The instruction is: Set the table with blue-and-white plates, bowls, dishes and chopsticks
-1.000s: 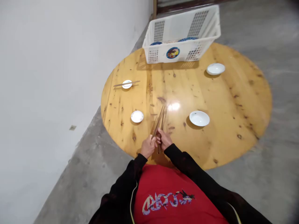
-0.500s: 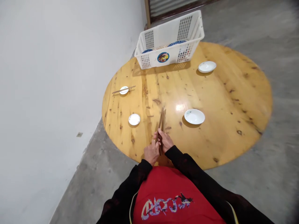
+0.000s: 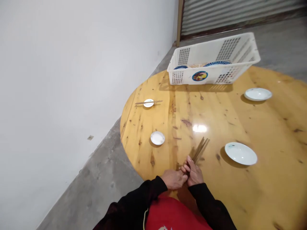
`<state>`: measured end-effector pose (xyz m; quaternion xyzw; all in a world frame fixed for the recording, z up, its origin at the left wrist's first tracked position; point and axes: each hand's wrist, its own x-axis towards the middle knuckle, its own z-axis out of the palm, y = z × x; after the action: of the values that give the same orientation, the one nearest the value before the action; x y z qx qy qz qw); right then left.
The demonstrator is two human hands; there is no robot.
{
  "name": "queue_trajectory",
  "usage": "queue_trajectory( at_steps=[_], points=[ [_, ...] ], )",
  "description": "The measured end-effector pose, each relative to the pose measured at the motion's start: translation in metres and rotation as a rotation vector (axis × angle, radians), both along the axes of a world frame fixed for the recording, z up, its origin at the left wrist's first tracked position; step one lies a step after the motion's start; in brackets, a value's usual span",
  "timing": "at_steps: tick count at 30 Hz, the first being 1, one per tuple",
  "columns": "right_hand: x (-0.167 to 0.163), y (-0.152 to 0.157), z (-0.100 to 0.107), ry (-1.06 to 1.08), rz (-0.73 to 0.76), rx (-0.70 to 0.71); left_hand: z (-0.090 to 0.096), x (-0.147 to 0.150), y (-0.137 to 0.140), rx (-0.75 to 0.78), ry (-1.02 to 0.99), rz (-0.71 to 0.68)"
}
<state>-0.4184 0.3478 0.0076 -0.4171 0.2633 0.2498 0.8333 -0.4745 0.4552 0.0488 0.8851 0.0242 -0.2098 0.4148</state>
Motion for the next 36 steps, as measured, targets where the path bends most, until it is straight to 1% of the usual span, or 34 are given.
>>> queue_trajectory(
  at_steps=[2,5,6,8,10,11,13,15,17,19,23,25,27,29,31,32,33,34,35,36],
  points=[
    [0.0,0.01,0.002,-0.009,-0.008,-0.04,0.003,0.019,0.037,0.02,0.004,-0.05],
    [-0.002,0.024,0.004,-0.019,0.006,-0.1,0.015,0.066,0.114,0.093,-0.044,-0.043],
    [-0.005,0.029,0.005,-0.013,0.004,-0.129,0.021,0.086,0.145,0.217,-0.106,-0.008],
    [-0.011,0.039,0.006,0.006,-0.036,-0.203,0.03,0.127,0.207,0.458,-0.204,0.132],
    [-0.021,0.049,0.006,0.039,-0.083,-0.276,0.035,0.168,0.264,0.634,-0.241,0.253],
    [-0.027,0.053,0.005,0.062,-0.11,-0.305,0.035,0.187,0.288,0.691,-0.253,0.273],
    [-0.04,0.06,0.003,0.116,-0.173,-0.348,0.031,0.22,0.323,0.761,-0.269,0.275],
    [-0.052,0.064,0.001,0.176,-0.222,-0.366,0.021,0.246,0.344,0.786,-0.284,0.246],
    [-0.062,0.066,-0.002,0.195,-0.236,-0.377,0.01,0.265,0.353,0.782,-0.309,0.205],
    [-0.068,0.067,-0.003,0.172,-0.232,-0.399,-0.002,0.278,0.356,0.773,-0.319,0.162],
    [-0.066,0.07,-0.002,0.14,-0.236,-0.427,-0.022,0.289,0.359,0.782,-0.257,0.133],
    [-0.062,0.073,0.001,0.153,-0.248,-0.42,-0.028,0.288,0.362,0.784,-0.237,0.14],
    [-0.058,0.077,0.003,0.165,-0.264,-0.41,-0.029,0.282,0.363,0.781,-0.223,0.142],
    [-0.052,0.081,0.004,0.159,-0.271,-0.399,-0.028,0.271,0.362,0.791,-0.204,0.151],
    [-0.045,0.085,0.004,0.14,-0.253,-0.385,-0.023,0.252,0.354,0.792,-0.178,0.185],
    [-0.04,0.087,0.004,0.125,-0.239,-0.374,-0.021,0.24,0.346,0.763,-0.162,0.211],
    [-0.033,0.089,0.005,0.111,-0.228,-0.362,-0.019,0.226,0.334,0.698,-0.146,0.236],
    [-0.026,0.092,0.007,0.097,-0.22,-0.351,-0.018,0.21,0.32,0.59,-0.129,0.258],
    [-0.018,0.095,0.009,0.082,-0.217,-0.341,-0.017,0.193,0.302,0.445,-0.11,0.273],
    [-0.01,0.098,0.012,0.065,-0.217,-0.335,-0.017,0.175,0.281,0.262,-0.096,0.268]
  ],
)
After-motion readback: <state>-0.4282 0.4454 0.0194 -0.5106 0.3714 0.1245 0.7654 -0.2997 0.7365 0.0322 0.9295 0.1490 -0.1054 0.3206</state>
